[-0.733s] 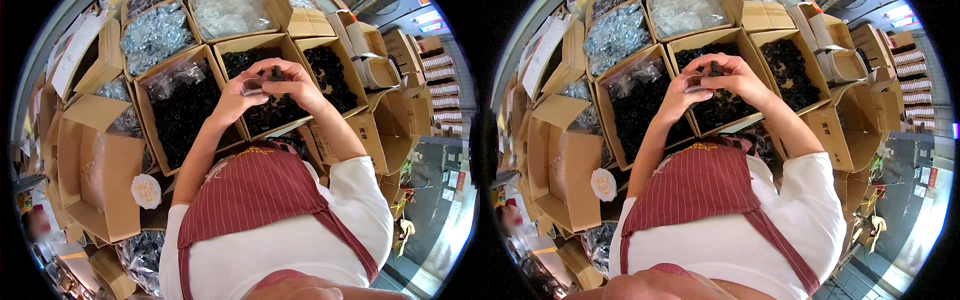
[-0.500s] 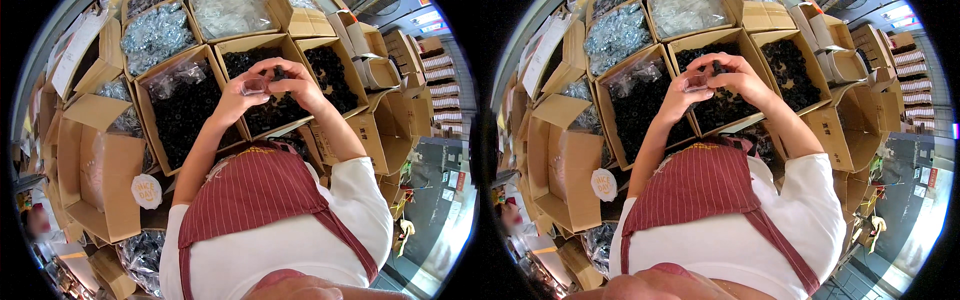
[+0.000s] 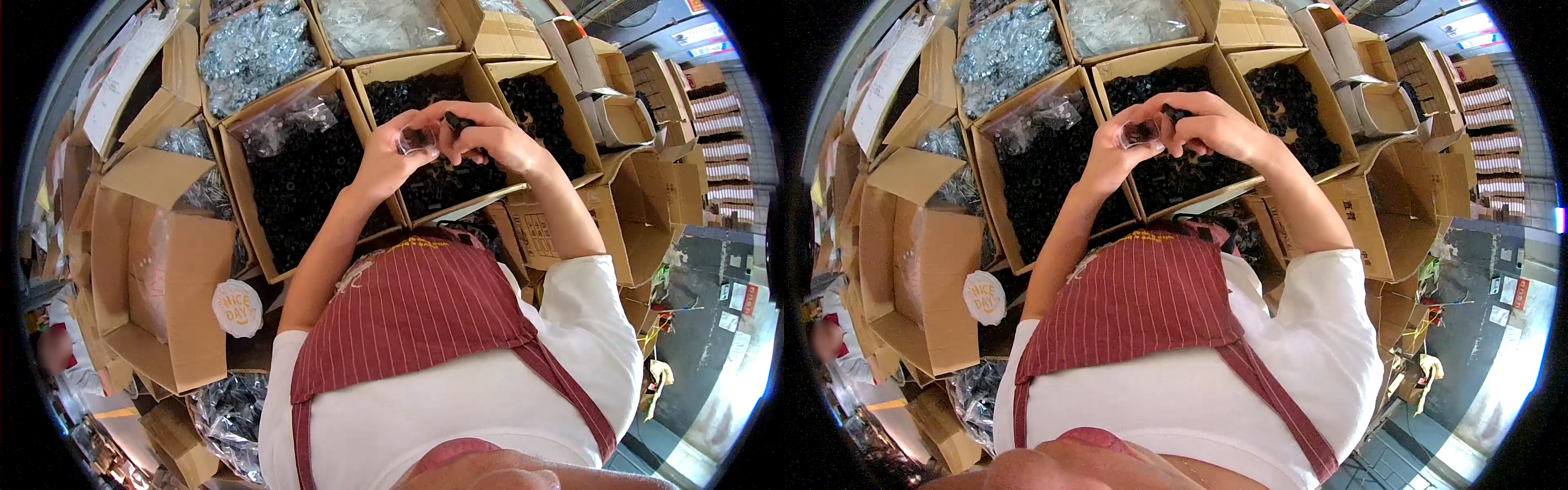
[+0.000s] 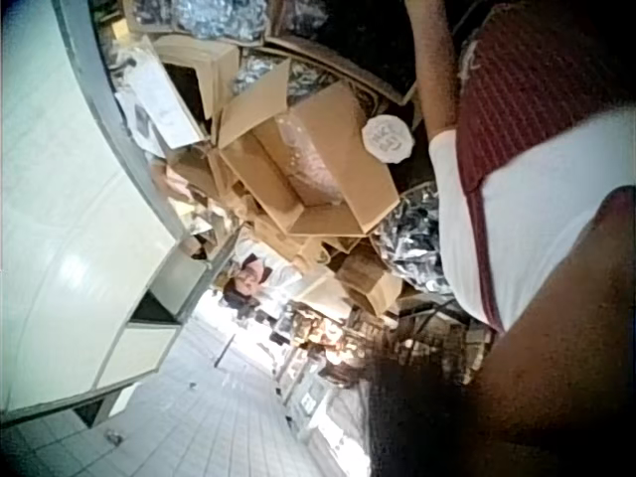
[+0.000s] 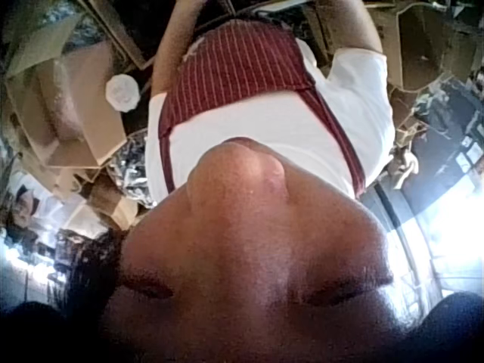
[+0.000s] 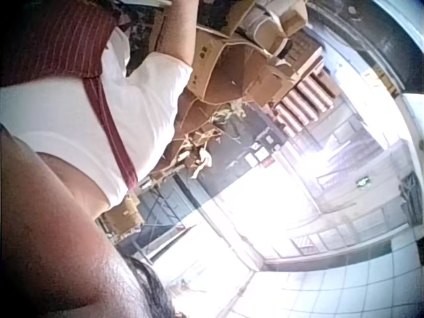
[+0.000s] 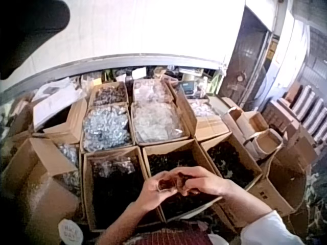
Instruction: Sorting small black plastic components into a plastic bag.
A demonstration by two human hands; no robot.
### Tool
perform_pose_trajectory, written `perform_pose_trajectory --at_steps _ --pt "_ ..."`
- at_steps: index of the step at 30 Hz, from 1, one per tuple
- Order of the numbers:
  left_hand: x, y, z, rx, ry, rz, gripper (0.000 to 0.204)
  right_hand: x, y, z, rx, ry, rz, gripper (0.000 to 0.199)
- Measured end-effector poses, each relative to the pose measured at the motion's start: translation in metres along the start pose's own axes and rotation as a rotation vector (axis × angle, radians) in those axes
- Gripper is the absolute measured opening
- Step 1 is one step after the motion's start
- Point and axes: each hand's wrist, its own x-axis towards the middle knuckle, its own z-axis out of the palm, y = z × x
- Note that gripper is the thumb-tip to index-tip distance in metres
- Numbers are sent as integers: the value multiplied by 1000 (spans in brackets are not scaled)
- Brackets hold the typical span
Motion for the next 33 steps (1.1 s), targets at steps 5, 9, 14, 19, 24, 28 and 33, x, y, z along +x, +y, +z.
perform_pose_trajectory --at_steps 5,9,14,19,24,28,33 --pt "-1 3 3 -81 11 -21 35 -3 -12 1 -30 -29 73 58" --pt "0 -1 1 -98 -7 -59 33 -9 -21 8 -127 -1 87 66" --pt "-1 -5 2 41 -64 -60 32 -9 -20 9 -262 5 -43 68" --pt "-1 6 1 47 111 -28 26 6 5 -12 136 227 -123 32" --pt "4 8 -5 -74 278 35 28 42 103 -44 -44 179 123 19" --pt "4 4 -1 -61 292 4 27 60 167 -41 -777 96 294 41" --pt "2 -2 -3 -32 296 -2 27 72 165 -20 -1049 25 502 45"
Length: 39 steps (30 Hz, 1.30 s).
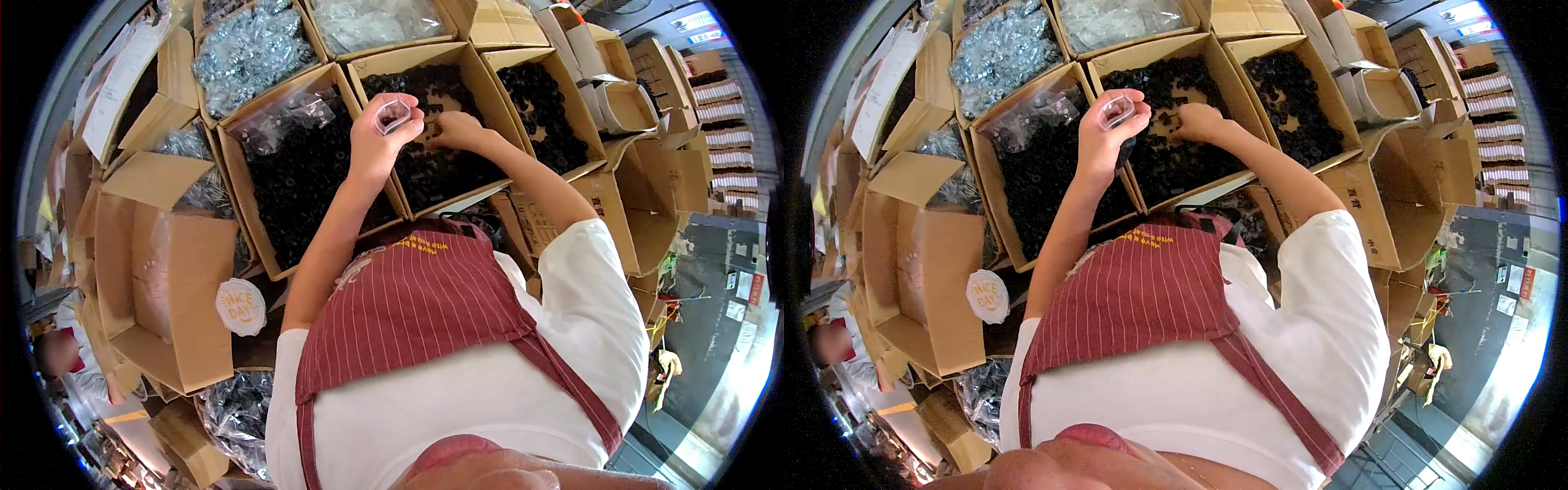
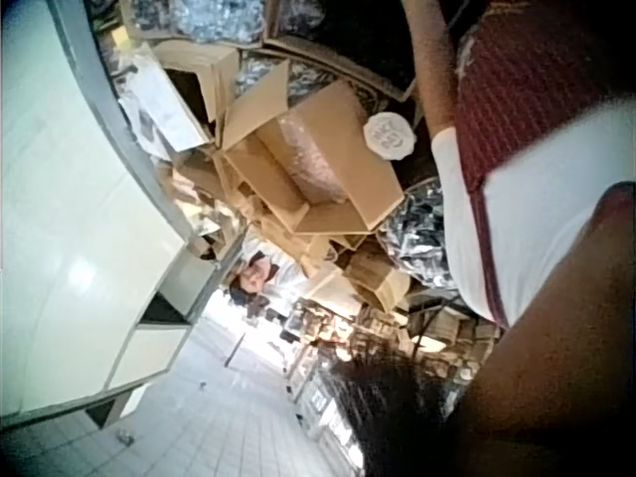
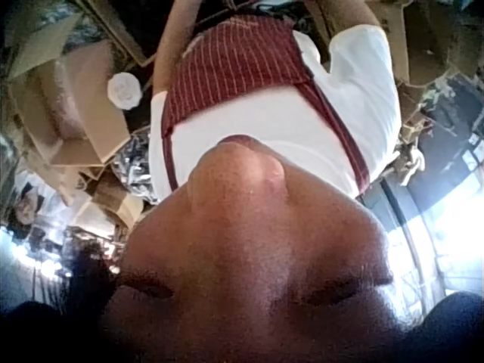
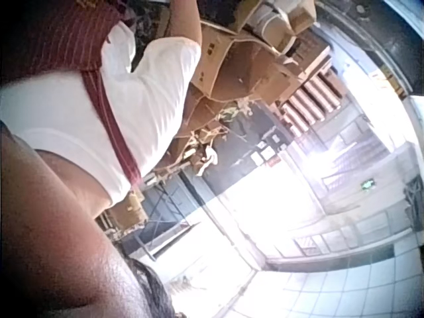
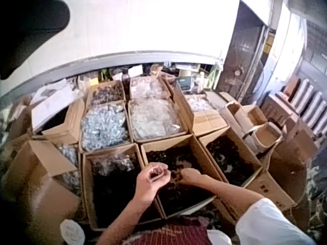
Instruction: Sorting small black plastic components into a plastic bag.
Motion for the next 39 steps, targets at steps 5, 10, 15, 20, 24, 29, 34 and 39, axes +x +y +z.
perform_pose_trajectory --at_steps 5,10,15,20,24,29,34,39 --pt "1 -2 1 40 46 28 27 3 23 7 478 290 -293 43" --pt "3 0 1 160 -6 67 29 -98 -37 -96 792 512 -578 18" --pt "0 -3 3 183 -69 55 31 -116 -61 -123 381 499 -779 19" --pt "0 -2 2 154 -221 -33 37 -102 -72 -115 849 442 -735 26" --pt "-3 -7 2 112 -197 -25 35 -104 -87 -115 1111 173 -755 34" --pt "-5 6 7 -109 -166 0 33 -110 -64 -121 1037 382 -719 40" --pt "-6 6 -3 -3 -150 42 32 -60 61 -103 758 818 -213 35" --pt "2 10 11 -41 -139 76 30 30 311 81 -408 199 423 55"
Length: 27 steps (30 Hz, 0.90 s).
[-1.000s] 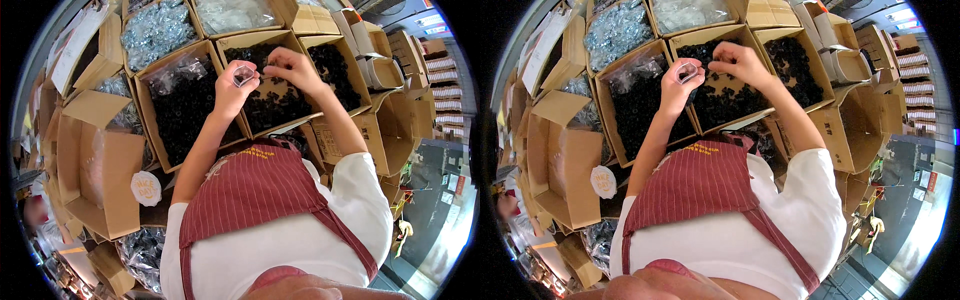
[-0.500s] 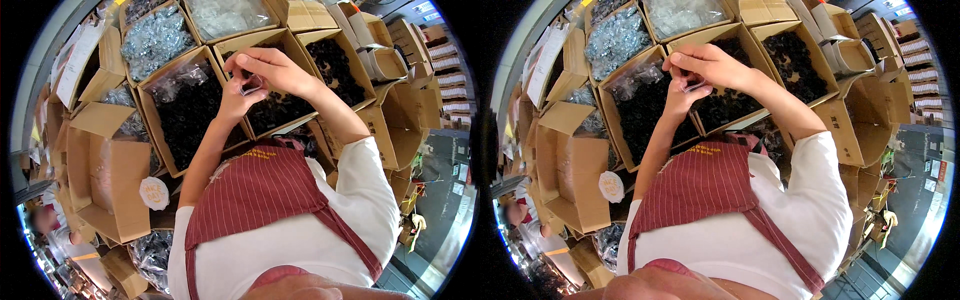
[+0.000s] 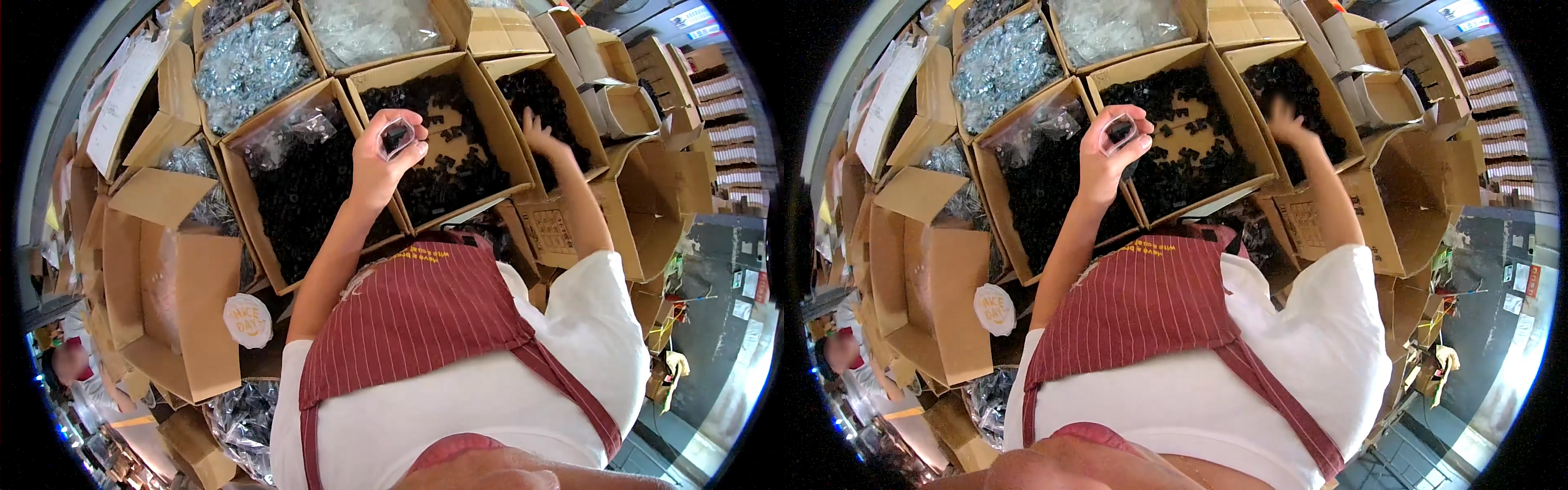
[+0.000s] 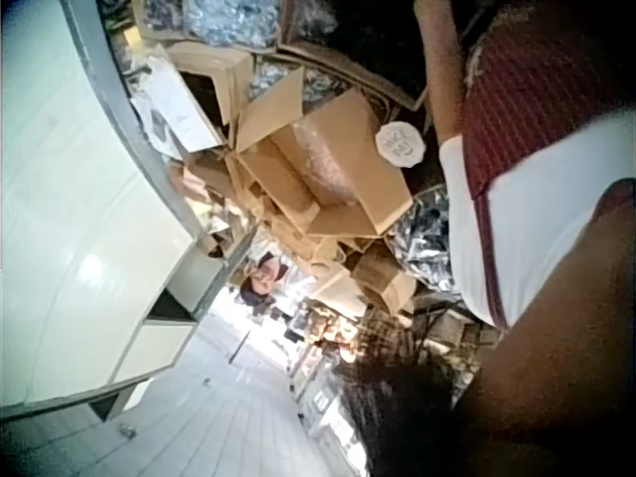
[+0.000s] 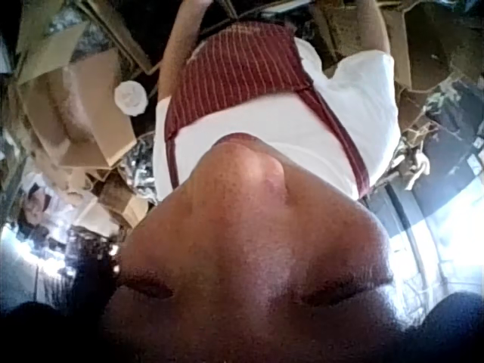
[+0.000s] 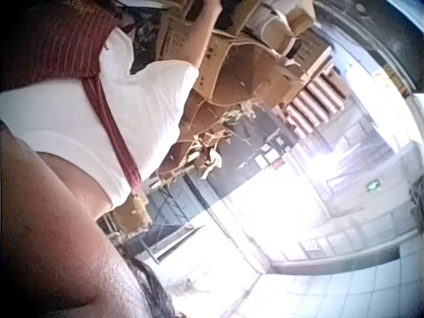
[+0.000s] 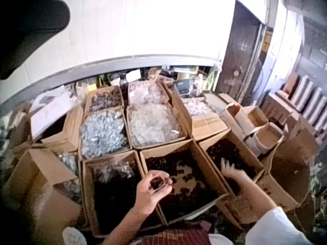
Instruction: Sorting small black plastic components into a plastic bag.
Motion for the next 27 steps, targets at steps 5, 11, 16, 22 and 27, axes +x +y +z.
perform_pose_trajectory --at_steps 5,11,16,22,27 --pt "-12 -6 -9 50 53 -20 25 -94 -62 -79 689 89 -289 66" --pt "-7 -4 -2 128 25 -2 22 -113 -41 -113 983 152 -131 36" --pt "-7 -3 -4 206 134 30 23 -109 -15 -137 2242 -119 210 33" --pt "-8 -5 -4 162 162 0 22 -101 -18 -122 2980 -231 229 39" --pt "-7 -5 -1 133 148 -24 19 -122 -31 -166 3042 -98 47 44"
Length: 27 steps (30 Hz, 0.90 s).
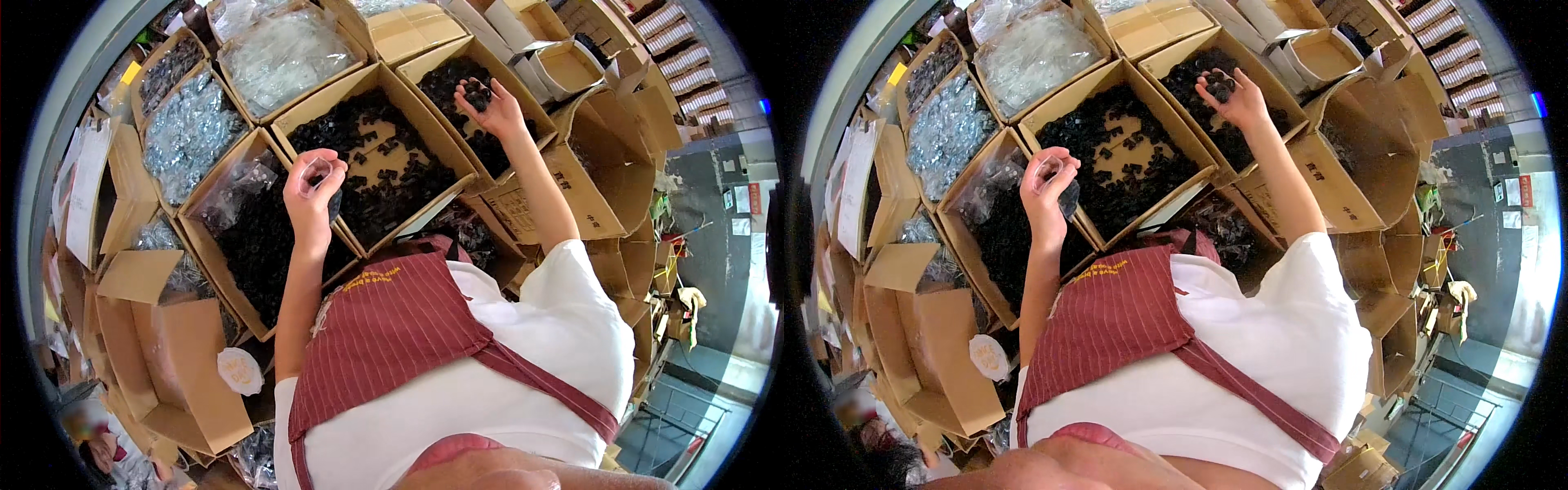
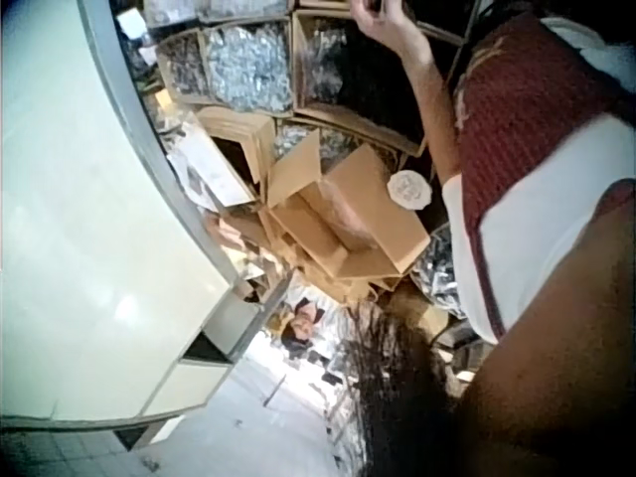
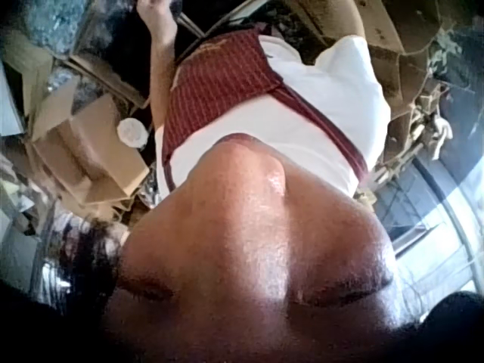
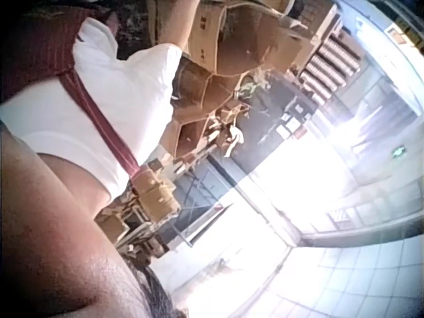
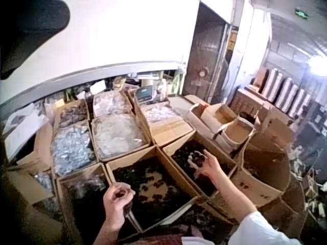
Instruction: Sorting small black plastic components into a plastic bag.
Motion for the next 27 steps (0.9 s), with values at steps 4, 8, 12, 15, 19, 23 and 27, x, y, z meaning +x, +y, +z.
perform_pose_trajectory --at_steps 4,8,12,15,19,23,27 --pt "0 1 1 14 -28 -1 19 -8 15 26 -5 -80 3 50" --pt "0 -1 1 75 -63 20 21 -37 43 74 -154 -224 114 46" --pt "-3 -2 3 107 -77 14 19 -67 74 116 -330 -384 266 44" --pt "-4 -1 6 60 -119 -43 19 -79 93 136 -440 -428 382 38" --pt "-2 -11 5 51 -191 -87 26 -88 110 157 -577 -439 466 35" --pt "-2 -17 0 62 -237 -91 28 -93 123 174 -761 -464 422 32" --pt "-3 -12 1 -29 -289 -182 26 -88 130 175 -838 -493 395 29"
